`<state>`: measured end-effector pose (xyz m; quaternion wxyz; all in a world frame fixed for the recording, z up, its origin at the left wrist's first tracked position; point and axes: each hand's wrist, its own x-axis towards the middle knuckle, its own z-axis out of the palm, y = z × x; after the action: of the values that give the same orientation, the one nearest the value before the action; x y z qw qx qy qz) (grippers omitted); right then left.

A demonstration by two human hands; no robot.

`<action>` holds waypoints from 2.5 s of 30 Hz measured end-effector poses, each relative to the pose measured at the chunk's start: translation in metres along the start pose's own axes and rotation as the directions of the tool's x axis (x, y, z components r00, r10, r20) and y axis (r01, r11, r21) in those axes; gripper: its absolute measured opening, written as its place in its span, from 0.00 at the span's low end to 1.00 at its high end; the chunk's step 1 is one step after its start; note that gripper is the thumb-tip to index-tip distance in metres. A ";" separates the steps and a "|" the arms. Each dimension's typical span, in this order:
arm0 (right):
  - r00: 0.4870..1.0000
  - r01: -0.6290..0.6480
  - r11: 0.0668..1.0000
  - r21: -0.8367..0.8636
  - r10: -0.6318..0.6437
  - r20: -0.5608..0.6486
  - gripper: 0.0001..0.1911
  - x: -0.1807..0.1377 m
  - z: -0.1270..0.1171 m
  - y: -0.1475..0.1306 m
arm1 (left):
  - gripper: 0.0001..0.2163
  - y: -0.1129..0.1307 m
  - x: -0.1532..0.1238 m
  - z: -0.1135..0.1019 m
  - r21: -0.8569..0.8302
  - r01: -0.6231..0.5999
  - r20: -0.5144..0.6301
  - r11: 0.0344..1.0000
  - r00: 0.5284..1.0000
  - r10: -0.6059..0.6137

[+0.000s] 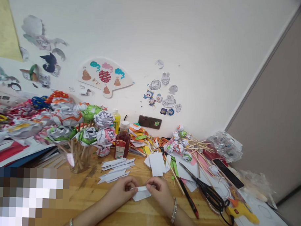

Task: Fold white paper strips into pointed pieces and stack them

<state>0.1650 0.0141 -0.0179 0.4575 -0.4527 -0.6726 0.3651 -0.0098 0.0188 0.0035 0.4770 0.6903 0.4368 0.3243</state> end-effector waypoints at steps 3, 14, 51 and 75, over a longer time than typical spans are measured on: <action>0.998 0.044 0.997 -0.060 -0.042 0.039 0.05 -0.002 0.001 -0.001 | 0.04 0.004 -0.003 0.001 0.068 -0.021 0.004 0.997 1.000 0.021; 0.993 0.108 0.967 -0.231 -0.097 0.060 0.03 -0.002 0.001 -0.006 | 0.06 0.002 -0.003 0.003 0.188 -0.038 -0.006 0.981 0.999 0.040; 0.999 -0.029 0.987 0.156 0.025 0.026 0.07 0.003 -0.001 0.010 | 0.11 0.005 -0.004 -0.001 0.247 -0.024 -0.011 0.969 1.000 0.028; 0.989 -0.034 0.985 0.168 0.009 0.148 0.08 -0.003 0.003 0.007 | 0.13 0.002 -0.008 0.006 0.392 -0.084 0.071 0.916 0.996 0.061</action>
<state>0.1650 0.0134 -0.0260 0.4399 -0.3912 -0.6659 0.4583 -0.0074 0.0085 0.0034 0.3279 0.7969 0.4534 0.2275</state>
